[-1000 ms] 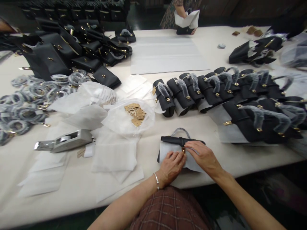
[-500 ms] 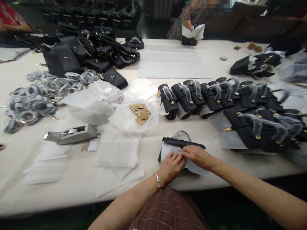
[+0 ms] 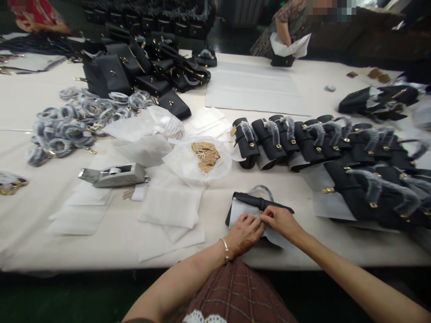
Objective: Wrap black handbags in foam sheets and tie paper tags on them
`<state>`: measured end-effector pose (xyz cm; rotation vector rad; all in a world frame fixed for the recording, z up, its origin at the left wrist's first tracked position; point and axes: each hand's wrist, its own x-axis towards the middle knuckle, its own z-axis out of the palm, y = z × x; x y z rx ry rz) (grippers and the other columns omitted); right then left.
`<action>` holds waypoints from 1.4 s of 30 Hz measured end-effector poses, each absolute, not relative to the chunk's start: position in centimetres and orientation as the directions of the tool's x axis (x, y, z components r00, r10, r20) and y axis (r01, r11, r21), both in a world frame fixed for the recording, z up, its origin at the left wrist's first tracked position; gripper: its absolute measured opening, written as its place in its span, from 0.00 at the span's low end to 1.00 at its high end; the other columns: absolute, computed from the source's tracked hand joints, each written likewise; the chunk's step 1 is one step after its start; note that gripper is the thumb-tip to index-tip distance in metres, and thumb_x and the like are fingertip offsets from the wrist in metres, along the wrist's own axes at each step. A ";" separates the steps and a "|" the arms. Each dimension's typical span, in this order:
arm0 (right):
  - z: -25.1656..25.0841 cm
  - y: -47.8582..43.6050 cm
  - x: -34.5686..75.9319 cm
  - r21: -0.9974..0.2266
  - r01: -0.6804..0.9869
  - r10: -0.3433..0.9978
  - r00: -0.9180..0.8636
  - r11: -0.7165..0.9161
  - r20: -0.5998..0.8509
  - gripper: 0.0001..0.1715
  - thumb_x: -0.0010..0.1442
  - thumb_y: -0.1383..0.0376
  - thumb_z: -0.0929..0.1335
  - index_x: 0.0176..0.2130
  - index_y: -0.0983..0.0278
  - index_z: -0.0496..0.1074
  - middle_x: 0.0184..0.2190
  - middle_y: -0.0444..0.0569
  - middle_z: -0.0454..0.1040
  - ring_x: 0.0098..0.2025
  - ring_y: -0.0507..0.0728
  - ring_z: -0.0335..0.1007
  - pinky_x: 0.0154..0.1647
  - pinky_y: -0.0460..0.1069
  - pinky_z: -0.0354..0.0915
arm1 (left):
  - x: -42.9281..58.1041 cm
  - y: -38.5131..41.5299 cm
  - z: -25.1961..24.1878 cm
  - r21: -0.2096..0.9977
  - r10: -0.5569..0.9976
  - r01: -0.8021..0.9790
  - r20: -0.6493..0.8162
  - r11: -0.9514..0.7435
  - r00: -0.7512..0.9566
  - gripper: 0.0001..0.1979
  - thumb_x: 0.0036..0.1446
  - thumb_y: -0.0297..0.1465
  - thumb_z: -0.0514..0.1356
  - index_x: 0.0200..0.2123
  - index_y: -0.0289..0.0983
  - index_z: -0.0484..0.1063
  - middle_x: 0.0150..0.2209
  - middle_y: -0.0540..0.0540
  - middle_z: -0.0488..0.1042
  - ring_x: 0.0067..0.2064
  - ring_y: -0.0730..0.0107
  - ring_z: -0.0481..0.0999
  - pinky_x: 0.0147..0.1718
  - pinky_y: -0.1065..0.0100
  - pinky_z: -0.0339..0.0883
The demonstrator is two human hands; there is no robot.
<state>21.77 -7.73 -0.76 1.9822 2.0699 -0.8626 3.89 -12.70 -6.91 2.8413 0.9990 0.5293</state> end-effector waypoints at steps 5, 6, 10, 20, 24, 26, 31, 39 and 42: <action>-0.5 -6.1 20.2 -0.167 0.971 0.775 0.028 -0.172 -0.631 0.16 0.55 0.61 0.67 0.19 0.63 0.73 0.16 0.47 0.73 0.22 0.55 0.72 0.27 0.46 0.62 | 3.7 -12.6 -7.4 0.202 0.601 0.567 0.328 -0.799 0.729 0.16 0.69 0.28 0.48 0.57 0.32 0.63 0.48 0.40 0.71 0.47 0.64 0.70 0.45 0.61 0.64; -0.6 -5.8 20.0 -0.150 0.972 0.754 0.038 -0.179 -0.655 0.18 0.55 0.61 0.67 0.17 0.63 0.73 0.14 0.48 0.72 0.21 0.55 0.71 0.26 0.46 0.62 | 3.7 -12.5 -7.6 0.203 0.595 0.561 0.336 -0.803 0.730 0.16 0.69 0.27 0.48 0.57 0.32 0.63 0.48 0.40 0.71 0.47 0.64 0.71 0.45 0.61 0.64; -0.6 -5.2 19.2 -0.120 0.982 0.750 0.031 -0.147 -0.661 0.14 0.53 0.61 0.70 0.20 0.65 0.74 0.17 0.52 0.73 0.27 0.59 0.75 0.31 0.47 0.65 | 3.7 -12.4 -8.1 0.206 0.582 0.547 0.355 -0.812 0.731 0.15 0.69 0.27 0.48 0.55 0.32 0.65 0.48 0.39 0.72 0.48 0.63 0.71 0.45 0.61 0.64; -0.8 -6.5 18.5 -0.080 0.939 0.696 0.188 -0.333 -0.693 0.17 0.59 0.62 0.65 0.23 0.65 0.75 0.19 0.50 0.77 0.17 0.53 0.71 0.21 0.45 0.66 | 3.6 -12.3 -8.7 0.228 0.569 0.523 0.402 -0.821 0.718 0.11 0.69 0.28 0.49 0.47 0.33 0.70 0.45 0.41 0.71 0.45 0.64 0.71 0.46 0.61 0.63; -0.4 -7.8 18.9 -0.111 0.954 0.775 0.155 -0.278 -0.612 0.15 0.59 0.64 0.63 0.27 0.64 0.76 0.20 0.48 0.77 0.23 0.55 0.75 0.26 0.45 0.67 | 3.5 -12.4 -8.3 0.198 0.546 0.515 0.429 -0.834 0.719 0.12 0.69 0.28 0.50 0.49 0.32 0.70 0.48 0.41 0.71 0.47 0.64 0.70 0.47 0.61 0.63; -0.1 -8.2 19.1 -0.130 0.972 0.840 0.096 -0.194 -0.534 0.12 0.59 0.65 0.64 0.30 0.64 0.76 0.25 0.50 0.79 0.31 0.57 0.77 0.33 0.46 0.67 | 3.4 -12.5 -8.2 0.161 0.527 0.514 0.445 -0.842 0.724 0.14 0.69 0.28 0.49 0.52 0.31 0.69 0.49 0.40 0.71 0.48 0.64 0.70 0.48 0.61 0.63; -0.1 -8.8 19.7 -0.159 0.987 0.904 -0.046 -0.024 -0.424 0.10 0.60 0.66 0.65 0.37 0.64 0.77 0.38 0.53 0.81 0.43 0.60 0.76 0.45 0.49 0.65 | 3.2 -12.7 -8.6 0.105 0.517 0.532 0.452 -0.840 0.727 0.16 0.68 0.29 0.50 0.55 0.30 0.67 0.53 0.38 0.70 0.51 0.64 0.70 0.52 0.60 0.62; -1.4 -9.3 20.3 -0.221 0.975 0.886 -0.113 0.012 -0.451 0.14 0.62 0.67 0.63 0.37 0.61 0.79 0.39 0.51 0.81 0.43 0.58 0.76 0.43 0.47 0.64 | 3.3 -12.6 -8.7 0.118 0.506 0.510 0.433 -0.852 0.746 0.17 0.68 0.28 0.50 0.56 0.30 0.67 0.55 0.37 0.70 0.54 0.62 0.70 0.53 0.59 0.62; -1.5 -8.6 20.2 -0.244 0.970 0.877 -0.112 -0.007 -0.467 0.13 0.60 0.67 0.64 0.31 0.60 0.79 0.34 0.49 0.81 0.39 0.56 0.77 0.40 0.46 0.64 | 3.4 -12.2 -8.8 0.138 0.508 0.503 0.433 -0.853 0.744 0.15 0.68 0.27 0.51 0.54 0.30 0.68 0.52 0.38 0.72 0.52 0.62 0.71 0.52 0.59 0.63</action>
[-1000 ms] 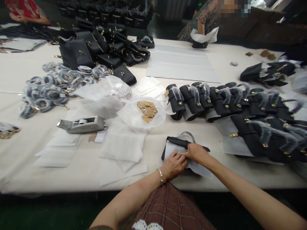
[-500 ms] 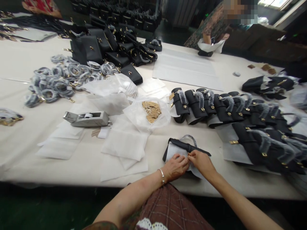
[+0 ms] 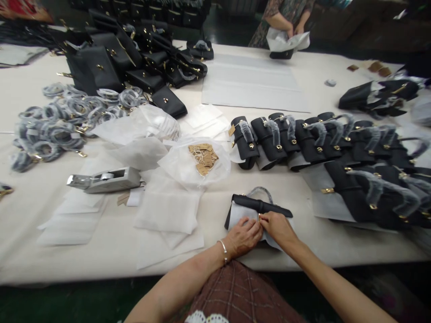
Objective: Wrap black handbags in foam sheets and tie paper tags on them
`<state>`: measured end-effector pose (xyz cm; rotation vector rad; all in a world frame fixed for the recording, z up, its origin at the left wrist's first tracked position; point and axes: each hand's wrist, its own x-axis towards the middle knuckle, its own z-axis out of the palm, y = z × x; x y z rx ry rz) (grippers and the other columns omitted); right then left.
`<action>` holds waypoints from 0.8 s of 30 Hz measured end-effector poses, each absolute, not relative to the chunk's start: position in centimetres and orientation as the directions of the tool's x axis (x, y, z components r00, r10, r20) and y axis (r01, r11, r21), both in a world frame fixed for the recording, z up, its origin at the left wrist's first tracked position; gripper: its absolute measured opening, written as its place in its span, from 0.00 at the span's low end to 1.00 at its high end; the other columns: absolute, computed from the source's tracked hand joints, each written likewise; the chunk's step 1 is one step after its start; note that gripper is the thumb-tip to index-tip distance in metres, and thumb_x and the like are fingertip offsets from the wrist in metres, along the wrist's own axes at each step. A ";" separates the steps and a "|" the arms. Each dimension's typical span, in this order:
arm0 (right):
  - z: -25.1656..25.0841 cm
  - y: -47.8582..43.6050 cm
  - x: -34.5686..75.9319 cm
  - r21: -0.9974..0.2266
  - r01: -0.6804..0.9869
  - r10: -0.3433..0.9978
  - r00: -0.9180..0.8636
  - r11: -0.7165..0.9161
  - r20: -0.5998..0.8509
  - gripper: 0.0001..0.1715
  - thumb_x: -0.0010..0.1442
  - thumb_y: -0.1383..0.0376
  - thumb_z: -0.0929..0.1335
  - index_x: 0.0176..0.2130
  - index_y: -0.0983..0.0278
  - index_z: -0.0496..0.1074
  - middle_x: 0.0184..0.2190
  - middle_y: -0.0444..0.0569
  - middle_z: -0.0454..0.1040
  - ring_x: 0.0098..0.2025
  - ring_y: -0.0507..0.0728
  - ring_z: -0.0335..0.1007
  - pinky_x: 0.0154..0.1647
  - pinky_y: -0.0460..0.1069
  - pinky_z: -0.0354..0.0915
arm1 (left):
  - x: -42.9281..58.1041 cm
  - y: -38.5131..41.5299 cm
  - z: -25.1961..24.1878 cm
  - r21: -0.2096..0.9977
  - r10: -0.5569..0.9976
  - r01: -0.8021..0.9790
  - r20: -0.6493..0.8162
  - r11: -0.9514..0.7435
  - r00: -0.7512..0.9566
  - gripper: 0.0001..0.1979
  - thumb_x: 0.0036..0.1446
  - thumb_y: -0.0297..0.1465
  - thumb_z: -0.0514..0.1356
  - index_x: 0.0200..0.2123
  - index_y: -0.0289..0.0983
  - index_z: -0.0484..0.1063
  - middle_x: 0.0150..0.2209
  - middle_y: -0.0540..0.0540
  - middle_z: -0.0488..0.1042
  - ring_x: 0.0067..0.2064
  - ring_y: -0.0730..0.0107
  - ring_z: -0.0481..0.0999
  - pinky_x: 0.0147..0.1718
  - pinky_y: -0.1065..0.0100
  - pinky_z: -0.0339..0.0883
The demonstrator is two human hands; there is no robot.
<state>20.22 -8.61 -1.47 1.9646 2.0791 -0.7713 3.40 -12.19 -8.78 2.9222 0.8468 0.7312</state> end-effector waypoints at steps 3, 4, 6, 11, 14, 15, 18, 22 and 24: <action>-1.3 -7.9 20.1 -0.237 0.971 0.873 -0.077 -0.045 -0.481 0.11 0.57 0.67 0.66 0.28 0.60 0.78 0.32 0.47 0.81 0.38 0.56 0.77 0.38 0.45 0.64 | 3.5 -12.0 -8.7 0.151 0.518 0.506 0.424 -0.849 0.743 0.14 0.68 0.28 0.51 0.53 0.31 0.68 0.51 0.39 0.72 0.52 0.62 0.71 0.51 0.59 0.64; -1.2 -7.8 20.1 -0.223 0.973 0.873 -0.055 -0.062 -0.485 0.10 0.57 0.67 0.66 0.29 0.60 0.78 0.32 0.47 0.81 0.38 0.56 0.77 0.38 0.45 0.64 | 3.5 -12.0 -8.6 0.153 0.521 0.508 0.423 -0.848 0.741 0.14 0.68 0.28 0.51 0.53 0.31 0.68 0.51 0.39 0.72 0.52 0.62 0.71 0.51 0.59 0.64; -1.0 -7.7 20.0 -0.181 0.978 0.870 0.001 -0.104 -0.493 0.08 0.57 0.67 0.66 0.33 0.62 0.77 0.33 0.48 0.82 0.38 0.56 0.77 0.38 0.45 0.64 | 3.6 -12.1 -8.4 0.161 0.529 0.514 0.426 -0.843 0.734 0.14 0.68 0.27 0.50 0.53 0.30 0.69 0.49 0.40 0.72 0.50 0.63 0.71 0.50 0.60 0.64; -0.9 -7.3 19.4 -0.056 0.985 0.855 0.115 -0.166 -0.506 0.04 0.56 0.65 0.67 0.32 0.63 0.72 0.31 0.50 0.80 0.36 0.58 0.77 0.34 0.46 0.62 | 3.8 -12.3 -8.2 0.182 0.556 0.531 0.400 -0.828 0.729 0.11 0.68 0.28 0.51 0.49 0.33 0.70 0.47 0.41 0.72 0.49 0.65 0.72 0.49 0.61 0.64; -0.9 -6.8 19.1 -0.014 0.989 0.852 0.120 -0.147 -0.509 0.06 0.55 0.66 0.67 0.35 0.65 0.72 0.32 0.54 0.80 0.37 0.60 0.76 0.32 0.47 0.60 | 3.9 -12.4 -8.4 0.197 0.568 0.537 0.393 -0.820 0.723 0.11 0.68 0.29 0.50 0.48 0.34 0.70 0.48 0.40 0.72 0.51 0.63 0.71 0.50 0.60 0.64; -0.9 -6.7 19.0 -0.008 0.991 0.850 0.113 -0.137 -0.514 0.07 0.55 0.66 0.67 0.36 0.66 0.72 0.32 0.55 0.80 0.37 0.61 0.76 0.32 0.48 0.60 | 3.9 -12.4 -8.4 0.202 0.570 0.538 0.393 -0.819 0.721 0.11 0.69 0.29 0.50 0.47 0.33 0.70 0.48 0.40 0.72 0.51 0.63 0.71 0.50 0.60 0.64; -0.7 -6.5 19.1 -0.004 0.994 0.837 0.089 -0.109 -0.540 0.08 0.56 0.65 0.66 0.34 0.66 0.74 0.33 0.58 0.80 0.38 0.63 0.76 0.33 0.49 0.60 | 3.8 -12.5 -8.3 0.215 0.593 0.556 0.377 -0.803 0.711 0.11 0.68 0.29 0.50 0.48 0.33 0.69 0.55 0.37 0.69 0.50 0.62 0.72 0.48 0.59 0.64; -0.4 -6.5 19.2 -0.021 0.994 0.813 0.073 -0.104 -0.578 0.10 0.57 0.66 0.65 0.28 0.65 0.75 0.32 0.57 0.80 0.39 0.63 0.76 0.37 0.50 0.62 | 3.9 -12.3 -7.8 0.250 0.626 0.574 0.334 -0.779 0.704 0.11 0.68 0.29 0.49 0.47 0.34 0.69 0.63 0.36 0.62 0.49 0.62 0.72 0.46 0.60 0.63; -0.3 -6.5 19.3 -0.037 0.991 0.802 0.083 -0.130 -0.592 0.10 0.57 0.65 0.65 0.28 0.64 0.75 0.32 0.56 0.80 0.39 0.62 0.76 0.38 0.49 0.63 | 4.1 -12.0 -7.5 0.270 0.638 0.578 0.298 -0.770 0.710 0.11 0.68 0.30 0.50 0.47 0.36 0.69 0.61 0.37 0.64 0.48 0.62 0.72 0.45 0.59 0.63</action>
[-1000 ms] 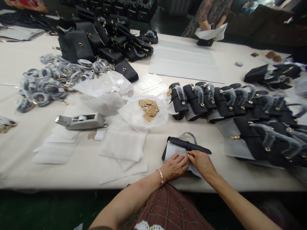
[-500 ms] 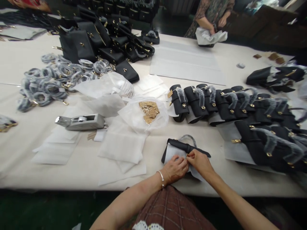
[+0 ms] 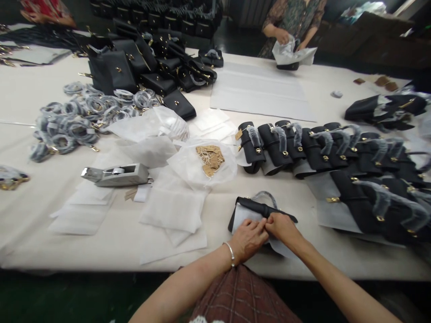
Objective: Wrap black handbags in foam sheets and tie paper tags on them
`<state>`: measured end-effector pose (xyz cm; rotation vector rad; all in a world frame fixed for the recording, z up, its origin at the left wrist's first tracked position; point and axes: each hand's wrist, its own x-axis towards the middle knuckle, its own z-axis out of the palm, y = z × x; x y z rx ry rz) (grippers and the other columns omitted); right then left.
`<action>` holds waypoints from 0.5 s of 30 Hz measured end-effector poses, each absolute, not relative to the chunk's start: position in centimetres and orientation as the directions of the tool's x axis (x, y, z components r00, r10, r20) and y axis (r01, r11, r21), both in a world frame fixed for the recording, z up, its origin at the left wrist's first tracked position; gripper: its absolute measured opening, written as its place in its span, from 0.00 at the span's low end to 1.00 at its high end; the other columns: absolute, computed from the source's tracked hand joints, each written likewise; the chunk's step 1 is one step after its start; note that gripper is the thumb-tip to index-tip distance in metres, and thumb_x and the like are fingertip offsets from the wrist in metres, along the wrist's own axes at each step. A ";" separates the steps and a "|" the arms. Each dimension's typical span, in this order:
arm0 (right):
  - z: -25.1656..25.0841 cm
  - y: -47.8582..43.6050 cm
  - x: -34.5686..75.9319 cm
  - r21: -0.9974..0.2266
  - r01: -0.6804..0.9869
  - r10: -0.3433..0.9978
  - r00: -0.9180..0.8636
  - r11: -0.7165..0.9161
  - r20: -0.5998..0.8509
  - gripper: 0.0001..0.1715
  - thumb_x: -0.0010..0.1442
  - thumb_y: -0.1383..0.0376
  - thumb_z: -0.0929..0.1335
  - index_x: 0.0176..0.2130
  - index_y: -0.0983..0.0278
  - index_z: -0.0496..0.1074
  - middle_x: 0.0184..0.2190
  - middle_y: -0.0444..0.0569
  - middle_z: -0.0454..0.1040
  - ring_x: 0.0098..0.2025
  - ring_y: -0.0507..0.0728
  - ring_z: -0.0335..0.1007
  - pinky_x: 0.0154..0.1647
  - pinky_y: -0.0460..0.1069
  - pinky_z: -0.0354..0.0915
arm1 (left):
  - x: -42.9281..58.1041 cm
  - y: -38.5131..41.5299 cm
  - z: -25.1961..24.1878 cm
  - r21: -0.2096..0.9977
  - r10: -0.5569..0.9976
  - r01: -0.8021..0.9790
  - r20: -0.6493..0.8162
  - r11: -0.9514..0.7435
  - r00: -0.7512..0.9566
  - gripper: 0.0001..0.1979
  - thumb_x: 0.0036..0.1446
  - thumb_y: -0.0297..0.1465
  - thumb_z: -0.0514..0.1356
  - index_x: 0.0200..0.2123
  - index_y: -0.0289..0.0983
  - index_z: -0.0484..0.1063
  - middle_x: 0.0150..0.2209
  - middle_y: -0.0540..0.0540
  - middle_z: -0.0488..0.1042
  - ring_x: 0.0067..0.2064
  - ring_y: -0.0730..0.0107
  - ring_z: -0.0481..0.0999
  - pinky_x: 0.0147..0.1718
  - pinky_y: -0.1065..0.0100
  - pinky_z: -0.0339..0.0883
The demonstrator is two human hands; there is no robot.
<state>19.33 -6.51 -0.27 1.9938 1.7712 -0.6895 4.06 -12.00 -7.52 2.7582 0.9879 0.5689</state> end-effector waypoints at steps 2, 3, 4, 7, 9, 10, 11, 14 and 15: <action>-0.2 -6.4 19.4 -0.061 0.984 0.781 0.095 -0.168 -0.618 0.11 0.57 0.65 0.66 0.26 0.64 0.75 0.30 0.55 0.80 0.38 0.61 0.77 0.38 0.49 0.64 | 4.2 -11.7 -7.2 0.293 0.659 0.593 0.256 -0.750 0.708 0.10 0.68 0.32 0.50 0.46 0.39 0.70 0.60 0.39 0.66 0.47 0.62 0.72 0.44 0.59 0.62; -0.2 -6.3 19.5 -0.077 0.979 0.762 0.097 -0.190 -0.641 0.11 0.56 0.65 0.66 0.25 0.64 0.74 0.27 0.54 0.79 0.36 0.60 0.77 0.37 0.48 0.65 | 4.3 -11.6 -7.1 0.309 0.670 0.600 0.234 -0.738 0.704 0.10 0.68 0.32 0.51 0.46 0.40 0.70 0.60 0.40 0.66 0.46 0.62 0.72 0.43 0.59 0.62; -0.2 -6.1 19.5 -0.094 0.972 0.735 0.097 -0.214 -0.671 0.13 0.57 0.65 0.65 0.23 0.63 0.74 0.25 0.53 0.78 0.33 0.59 0.77 0.35 0.48 0.65 | 4.4 -11.5 -7.0 0.327 0.681 0.605 0.213 -0.726 0.701 0.10 0.68 0.32 0.51 0.46 0.40 0.70 0.60 0.41 0.66 0.46 0.62 0.72 0.43 0.59 0.62; -0.5 -5.3 19.5 -0.126 0.948 0.619 0.087 -0.291 -0.781 0.16 0.57 0.65 0.64 0.20 0.64 0.73 0.19 0.51 0.76 0.23 0.56 0.75 0.27 0.46 0.67 | 4.5 -11.3 -6.8 0.373 0.703 0.617 0.161 -0.693 0.693 0.09 0.66 0.32 0.53 0.47 0.43 0.70 0.62 0.43 0.64 0.45 0.63 0.70 0.42 0.59 0.62; -0.9 -4.6 19.5 -0.119 0.937 0.538 0.082 -0.329 -0.839 0.16 0.57 0.66 0.64 0.20 0.64 0.73 0.18 0.51 0.76 0.20 0.56 0.74 0.24 0.47 0.68 | 4.5 -11.3 -6.8 0.390 0.710 0.620 0.147 -0.681 0.688 0.09 0.66 0.32 0.53 0.47 0.43 0.70 0.63 0.44 0.62 0.46 0.62 0.69 0.43 0.59 0.62; -1.0 -4.3 19.4 -0.108 0.935 0.503 0.083 -0.339 -0.860 0.15 0.56 0.66 0.65 0.20 0.64 0.73 0.19 0.51 0.76 0.20 0.56 0.73 0.23 0.47 0.68 | 4.5 -11.3 -6.8 0.397 0.713 0.619 0.149 -0.678 0.686 0.09 0.66 0.32 0.53 0.47 0.43 0.71 0.63 0.44 0.62 0.47 0.62 0.69 0.43 0.59 0.62; -1.1 -4.0 19.3 -0.093 0.935 0.473 0.085 -0.341 -0.877 0.16 0.56 0.67 0.65 0.20 0.65 0.72 0.19 0.52 0.76 0.20 0.56 0.74 0.22 0.47 0.69 | 4.5 -11.4 -6.8 0.405 0.714 0.616 0.153 -0.676 0.683 0.09 0.66 0.32 0.53 0.46 0.43 0.71 0.63 0.44 0.62 0.47 0.62 0.69 0.43 0.59 0.62; -1.3 -3.4 19.0 -0.047 0.952 0.430 0.093 -0.303 -0.898 0.18 0.57 0.67 0.64 0.17 0.65 0.71 0.18 0.53 0.75 0.19 0.57 0.73 0.22 0.49 0.69 | 4.4 -11.5 -6.7 0.424 0.719 0.609 0.165 -0.670 0.675 0.08 0.67 0.32 0.53 0.45 0.42 0.71 0.62 0.43 0.63 0.48 0.62 0.69 0.44 0.59 0.63; -1.3 -3.4 18.9 -0.039 0.960 0.437 0.089 -0.276 -0.895 0.18 0.57 0.66 0.64 0.17 0.65 0.71 0.17 0.53 0.75 0.18 0.57 0.73 0.22 0.49 0.69 | 4.4 -11.6 -6.6 0.428 0.720 0.608 0.167 -0.668 0.673 0.08 0.67 0.32 0.53 0.45 0.42 0.71 0.62 0.43 0.64 0.48 0.62 0.69 0.45 0.59 0.62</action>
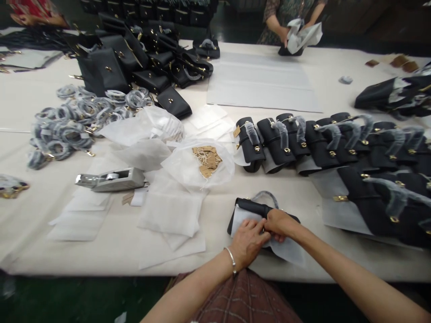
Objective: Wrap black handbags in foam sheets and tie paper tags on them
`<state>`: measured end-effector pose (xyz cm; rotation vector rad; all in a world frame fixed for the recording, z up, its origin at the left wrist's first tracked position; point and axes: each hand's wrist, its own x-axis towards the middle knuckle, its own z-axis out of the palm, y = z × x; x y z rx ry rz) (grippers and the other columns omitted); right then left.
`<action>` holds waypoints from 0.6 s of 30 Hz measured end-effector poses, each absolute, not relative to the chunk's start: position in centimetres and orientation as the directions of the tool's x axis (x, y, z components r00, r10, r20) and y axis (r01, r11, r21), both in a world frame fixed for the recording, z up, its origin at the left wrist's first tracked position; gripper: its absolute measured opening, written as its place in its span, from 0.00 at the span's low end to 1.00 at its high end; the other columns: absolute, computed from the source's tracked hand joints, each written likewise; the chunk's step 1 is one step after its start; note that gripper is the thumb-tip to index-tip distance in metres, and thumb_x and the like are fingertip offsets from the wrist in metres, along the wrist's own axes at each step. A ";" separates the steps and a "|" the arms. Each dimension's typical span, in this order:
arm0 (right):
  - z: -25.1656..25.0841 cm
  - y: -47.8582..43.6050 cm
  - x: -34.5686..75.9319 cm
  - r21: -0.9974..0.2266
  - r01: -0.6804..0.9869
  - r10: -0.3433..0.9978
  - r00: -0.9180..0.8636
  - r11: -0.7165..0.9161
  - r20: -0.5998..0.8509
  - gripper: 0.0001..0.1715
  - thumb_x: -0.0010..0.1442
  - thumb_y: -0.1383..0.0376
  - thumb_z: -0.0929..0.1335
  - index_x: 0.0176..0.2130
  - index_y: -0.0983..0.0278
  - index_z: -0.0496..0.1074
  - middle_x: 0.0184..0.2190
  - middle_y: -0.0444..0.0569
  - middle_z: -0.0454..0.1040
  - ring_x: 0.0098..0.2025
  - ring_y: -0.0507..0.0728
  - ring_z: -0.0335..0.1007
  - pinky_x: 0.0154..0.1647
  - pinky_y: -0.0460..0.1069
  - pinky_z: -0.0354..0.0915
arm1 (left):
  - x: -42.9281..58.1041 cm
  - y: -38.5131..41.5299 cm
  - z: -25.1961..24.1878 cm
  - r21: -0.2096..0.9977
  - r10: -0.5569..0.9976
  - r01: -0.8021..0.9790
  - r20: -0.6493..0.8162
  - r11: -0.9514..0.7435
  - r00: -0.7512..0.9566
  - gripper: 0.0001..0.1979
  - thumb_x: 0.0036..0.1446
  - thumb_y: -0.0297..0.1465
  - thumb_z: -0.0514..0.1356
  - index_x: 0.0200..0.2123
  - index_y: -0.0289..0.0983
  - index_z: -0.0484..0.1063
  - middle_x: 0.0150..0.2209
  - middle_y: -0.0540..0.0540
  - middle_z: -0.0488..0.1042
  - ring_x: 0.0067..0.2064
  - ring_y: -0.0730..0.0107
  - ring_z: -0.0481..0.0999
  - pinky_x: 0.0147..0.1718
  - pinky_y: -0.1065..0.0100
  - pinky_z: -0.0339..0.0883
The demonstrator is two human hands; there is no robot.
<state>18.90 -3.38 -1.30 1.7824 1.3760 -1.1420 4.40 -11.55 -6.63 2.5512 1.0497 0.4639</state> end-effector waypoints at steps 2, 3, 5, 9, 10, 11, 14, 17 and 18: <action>-1.2 -3.4 18.8 -0.046 0.978 0.485 0.060 -0.204 -0.873 0.16 0.57 0.66 0.64 0.20 0.65 0.72 0.17 0.52 0.74 0.19 0.57 0.73 0.24 0.49 0.68 | 4.3 -11.6 -6.4 0.435 0.726 0.610 0.171 -0.662 0.666 0.08 0.67 0.32 0.53 0.44 0.42 0.71 0.62 0.43 0.64 0.50 0.62 0.68 0.46 0.59 0.62; -1.0 -3.5 18.8 -0.058 0.986 0.524 0.034 -0.157 -0.851 0.14 0.57 0.67 0.64 0.22 0.64 0.73 0.18 0.52 0.75 0.22 0.58 0.74 0.26 0.49 0.68 | 4.3 -11.6 -6.3 0.438 0.729 0.611 0.174 -0.659 0.662 0.08 0.67 0.32 0.53 0.44 0.42 0.72 0.62 0.43 0.64 0.51 0.61 0.68 0.47 0.59 0.62; -0.7 -3.7 19.1 -0.089 0.995 0.612 -0.041 -0.047 -0.790 0.11 0.55 0.68 0.64 0.26 0.64 0.74 0.24 0.54 0.78 0.30 0.60 0.77 0.32 0.49 0.67 | 4.2 -11.6 -6.2 0.442 0.734 0.613 0.183 -0.655 0.654 0.08 0.67 0.32 0.53 0.44 0.42 0.71 0.62 0.43 0.63 0.52 0.61 0.67 0.49 0.59 0.61; -0.3 -4.0 20.1 -0.181 0.967 0.656 -0.256 0.181 -0.710 0.09 0.53 0.71 0.65 0.30 0.64 0.76 0.34 0.55 0.80 0.42 0.63 0.76 0.42 0.51 0.64 | 4.3 -11.6 -6.1 0.437 0.740 0.620 0.191 -0.652 0.644 0.08 0.67 0.31 0.53 0.47 0.41 0.70 0.56 0.43 0.68 0.50 0.63 0.68 0.49 0.59 0.61; -0.3 -4.0 20.4 -0.220 0.943 0.633 -0.332 0.251 -0.700 0.09 0.53 0.71 0.66 0.32 0.63 0.76 0.35 0.54 0.80 0.42 0.63 0.75 0.42 0.51 0.63 | 4.3 -11.6 -6.1 0.435 0.739 0.619 0.190 -0.654 0.646 0.09 0.67 0.32 0.54 0.47 0.41 0.70 0.52 0.44 0.70 0.49 0.63 0.68 0.49 0.59 0.61; -0.3 -4.0 20.8 -0.262 0.907 0.601 -0.415 0.329 -0.683 0.11 0.54 0.72 0.65 0.34 0.62 0.76 0.36 0.53 0.79 0.41 0.62 0.75 0.41 0.50 0.63 | 4.3 -11.5 -6.1 0.429 0.734 0.617 0.189 -0.659 0.653 0.09 0.67 0.32 0.54 0.47 0.41 0.70 0.49 0.44 0.71 0.48 0.63 0.69 0.49 0.59 0.61; -0.3 -3.8 21.5 -0.326 0.808 0.527 -0.573 0.490 -0.628 0.14 0.57 0.72 0.63 0.38 0.61 0.76 0.37 0.52 0.79 0.39 0.60 0.75 0.38 0.49 0.62 | 3.7 -11.2 -5.8 0.404 0.696 0.591 0.192 -0.698 0.692 0.11 0.67 0.33 0.54 0.50 0.39 0.69 0.49 0.43 0.71 0.48 0.62 0.70 0.48 0.59 0.63; 0.6 -3.3 21.9 -0.356 0.859 0.570 -0.511 0.368 -0.644 0.09 0.55 0.71 0.65 0.33 0.61 0.75 0.32 0.48 0.79 0.35 0.58 0.75 0.36 0.47 0.62 | 1.9 -10.9 -5.1 0.417 0.604 0.484 0.228 -0.770 0.764 0.21 0.65 0.41 0.56 0.57 0.37 0.65 0.60 0.38 0.65 0.54 0.60 0.68 0.52 0.59 0.63; 1.1 -3.1 22.2 -0.384 0.879 0.603 -0.473 0.282 -0.642 0.07 0.55 0.69 0.66 0.30 0.61 0.75 0.29 0.46 0.78 0.33 0.57 0.74 0.36 0.47 0.62 | 1.1 -10.8 -5.0 0.430 0.590 0.460 0.241 -0.777 0.771 0.25 0.64 0.44 0.56 0.59 0.36 0.63 0.63 0.37 0.63 0.58 0.59 0.66 0.56 0.58 0.61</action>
